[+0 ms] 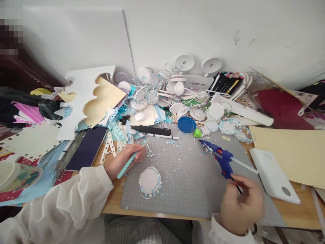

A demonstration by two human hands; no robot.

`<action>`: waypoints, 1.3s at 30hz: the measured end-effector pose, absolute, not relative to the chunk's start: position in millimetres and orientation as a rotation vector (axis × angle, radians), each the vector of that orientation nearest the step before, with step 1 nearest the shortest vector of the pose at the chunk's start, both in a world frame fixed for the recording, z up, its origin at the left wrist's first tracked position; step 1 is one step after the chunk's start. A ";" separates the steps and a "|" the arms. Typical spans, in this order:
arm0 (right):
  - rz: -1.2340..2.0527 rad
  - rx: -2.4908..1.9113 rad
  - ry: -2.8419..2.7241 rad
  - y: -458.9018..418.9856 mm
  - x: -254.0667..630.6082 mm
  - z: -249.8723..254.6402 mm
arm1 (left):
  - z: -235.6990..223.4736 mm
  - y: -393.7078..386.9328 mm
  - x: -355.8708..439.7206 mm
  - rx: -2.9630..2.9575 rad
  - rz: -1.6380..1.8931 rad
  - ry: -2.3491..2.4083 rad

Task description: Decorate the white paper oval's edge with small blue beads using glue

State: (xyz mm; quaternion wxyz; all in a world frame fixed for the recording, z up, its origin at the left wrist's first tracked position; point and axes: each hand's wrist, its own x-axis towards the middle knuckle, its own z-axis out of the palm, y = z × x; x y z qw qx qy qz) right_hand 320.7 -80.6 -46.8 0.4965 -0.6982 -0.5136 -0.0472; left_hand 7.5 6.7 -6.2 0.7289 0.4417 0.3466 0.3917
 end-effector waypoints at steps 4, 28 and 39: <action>-0.155 -1.881 -1.294 -56.6 336.4 -35.4 | -4.2 7.2 7.1 1.029 0.827 0.782; 0.279 -1.828 -1.509 7.4 266.3 17.1 | 3.7 1.9 6.5 1.274 0.723 0.835; 0.250 -1.692 -1.647 1.4 250.7 -8.7 | 3.7 2.6 6.7 1.304 0.690 0.801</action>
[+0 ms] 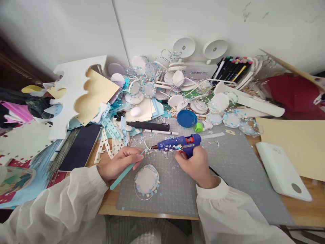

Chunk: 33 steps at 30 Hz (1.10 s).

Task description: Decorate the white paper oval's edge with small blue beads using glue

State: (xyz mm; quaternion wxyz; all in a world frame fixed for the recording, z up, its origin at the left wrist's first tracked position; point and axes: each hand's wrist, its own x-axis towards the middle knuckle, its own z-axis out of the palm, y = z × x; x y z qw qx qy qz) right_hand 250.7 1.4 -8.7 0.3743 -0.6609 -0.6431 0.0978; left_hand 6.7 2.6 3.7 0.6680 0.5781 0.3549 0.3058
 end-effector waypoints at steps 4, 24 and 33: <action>0.181 -1.612 -1.705 1.0 251.6 -9.3 | 4.2 3.2 6.6 1.298 0.683 0.793; 0.124 -1.543 -1.806 1.1 253.2 -12.6 | 5.2 3.1 6.3 1.356 0.667 0.793; 0.113 -1.538 -1.829 1.2 253.8 -14.9 | 3.8 3.2 5.9 1.368 0.652 0.810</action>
